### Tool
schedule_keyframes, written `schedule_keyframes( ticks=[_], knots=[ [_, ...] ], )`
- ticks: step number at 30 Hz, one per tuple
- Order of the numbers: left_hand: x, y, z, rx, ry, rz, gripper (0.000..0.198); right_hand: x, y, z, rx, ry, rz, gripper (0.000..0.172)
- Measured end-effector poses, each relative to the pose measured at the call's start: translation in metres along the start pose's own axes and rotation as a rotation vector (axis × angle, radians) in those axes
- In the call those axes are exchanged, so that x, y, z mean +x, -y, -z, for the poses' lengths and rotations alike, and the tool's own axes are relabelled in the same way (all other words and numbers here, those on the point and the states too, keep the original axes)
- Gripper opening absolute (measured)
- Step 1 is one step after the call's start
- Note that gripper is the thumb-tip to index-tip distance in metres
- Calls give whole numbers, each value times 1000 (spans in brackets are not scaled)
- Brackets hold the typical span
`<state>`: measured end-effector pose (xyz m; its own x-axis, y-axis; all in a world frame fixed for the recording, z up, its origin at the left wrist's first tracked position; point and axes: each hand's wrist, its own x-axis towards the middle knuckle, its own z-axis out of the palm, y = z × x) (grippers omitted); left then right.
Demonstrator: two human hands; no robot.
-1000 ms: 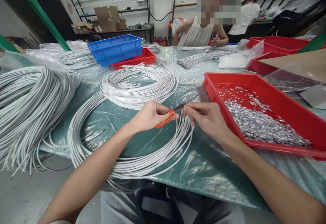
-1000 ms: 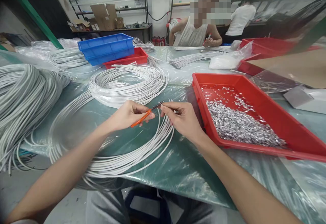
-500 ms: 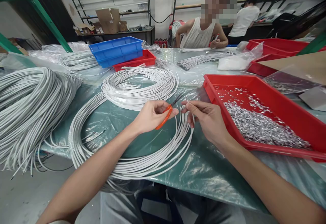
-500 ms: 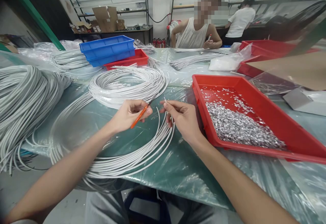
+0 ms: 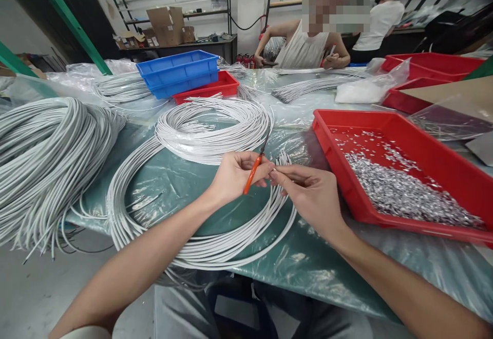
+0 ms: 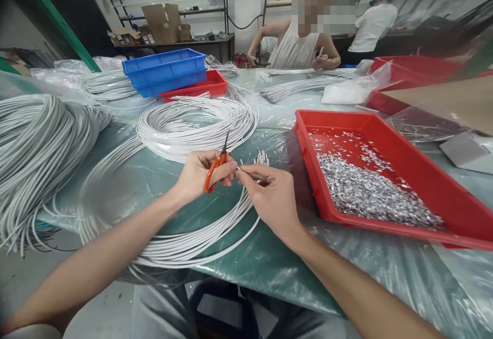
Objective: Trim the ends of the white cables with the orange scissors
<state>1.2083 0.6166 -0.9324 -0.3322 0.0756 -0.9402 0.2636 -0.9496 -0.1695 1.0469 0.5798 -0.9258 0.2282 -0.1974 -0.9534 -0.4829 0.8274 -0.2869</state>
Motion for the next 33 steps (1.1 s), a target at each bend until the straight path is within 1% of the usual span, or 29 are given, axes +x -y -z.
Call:
schedule_keyframes(
  ticks=[3,5,7,11,14,16,22,25,27,31,33],
  knots=[
    [-2,-1,-1,-38,-5,29,99,-1,0,-1,-15,-35,14,19],
    [-2,-2,-1,-77,-19,47,100,-2,2,-2,21,-28,13,18],
    [-2,-1,-1,-86,-24,36,101,-1,4,-2,90,12,-11,20],
    [0,1,1,-27,-20,-23,99,3,4,0,151,101,-84,32],
    [1,2,2,28,-30,-22,98,6,0,1,153,130,-41,33],
    [1,2,3,48,-16,-48,98,7,-2,2,150,148,-5,34],
    [0,2,3,64,14,-106,96,9,-2,3,191,238,-28,37],
    [2,1,2,57,17,-96,96,11,-2,3,244,288,-78,39],
    [2,0,1,49,10,-80,95,12,-3,3,305,337,-143,39],
    [0,-4,2,15,-65,-42,94,12,-3,5,494,401,-286,36],
    [0,-6,2,-15,-102,-7,95,12,-1,6,564,419,-331,33]
  ],
)
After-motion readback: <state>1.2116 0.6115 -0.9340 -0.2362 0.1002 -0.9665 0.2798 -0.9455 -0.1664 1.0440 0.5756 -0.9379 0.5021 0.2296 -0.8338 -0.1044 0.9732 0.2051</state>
